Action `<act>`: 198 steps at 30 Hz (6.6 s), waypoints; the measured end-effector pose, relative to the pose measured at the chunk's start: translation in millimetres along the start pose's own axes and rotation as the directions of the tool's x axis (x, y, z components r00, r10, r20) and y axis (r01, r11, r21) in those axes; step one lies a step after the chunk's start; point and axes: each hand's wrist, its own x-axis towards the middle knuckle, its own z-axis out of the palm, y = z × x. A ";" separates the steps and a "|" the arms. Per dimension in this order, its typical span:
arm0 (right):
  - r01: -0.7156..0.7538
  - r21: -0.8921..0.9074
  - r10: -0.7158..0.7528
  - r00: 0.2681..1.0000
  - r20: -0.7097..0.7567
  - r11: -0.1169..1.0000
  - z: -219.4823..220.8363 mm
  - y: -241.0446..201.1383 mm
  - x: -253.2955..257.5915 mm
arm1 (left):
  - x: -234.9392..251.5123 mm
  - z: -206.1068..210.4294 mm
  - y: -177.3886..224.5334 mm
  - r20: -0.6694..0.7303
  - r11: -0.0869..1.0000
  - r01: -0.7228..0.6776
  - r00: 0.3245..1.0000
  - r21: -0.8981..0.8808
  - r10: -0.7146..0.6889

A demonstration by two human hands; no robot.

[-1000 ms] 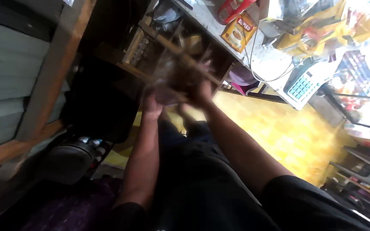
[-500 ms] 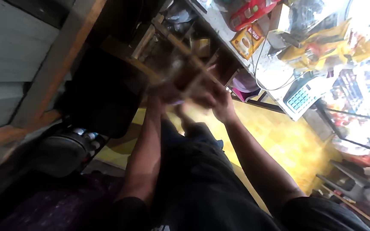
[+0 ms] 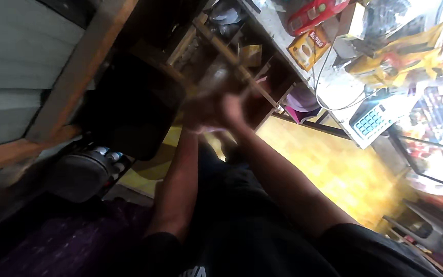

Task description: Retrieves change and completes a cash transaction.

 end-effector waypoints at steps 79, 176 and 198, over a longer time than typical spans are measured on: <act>-0.002 -0.144 -0.024 0.984 -0.177 0.990 -10.2 1.4 90.9 | 5.7 -47.2 -22.3 0.204 0.904 0.119 0.978 -0.410 -0.037; 0.234 0.702 -0.388 0.919 0.065 0.673 -49.7 43.8 88.6 | 4.0 -34.2 -14.8 0.096 0.939 0.096 0.993 -0.330 -0.067; 0.228 -0.397 -0.149 0.964 0.220 0.889 -10.6 12.3 102.8 | 0.4 -27.9 -13.1 -0.001 0.951 0.094 0.995 -0.293 -0.099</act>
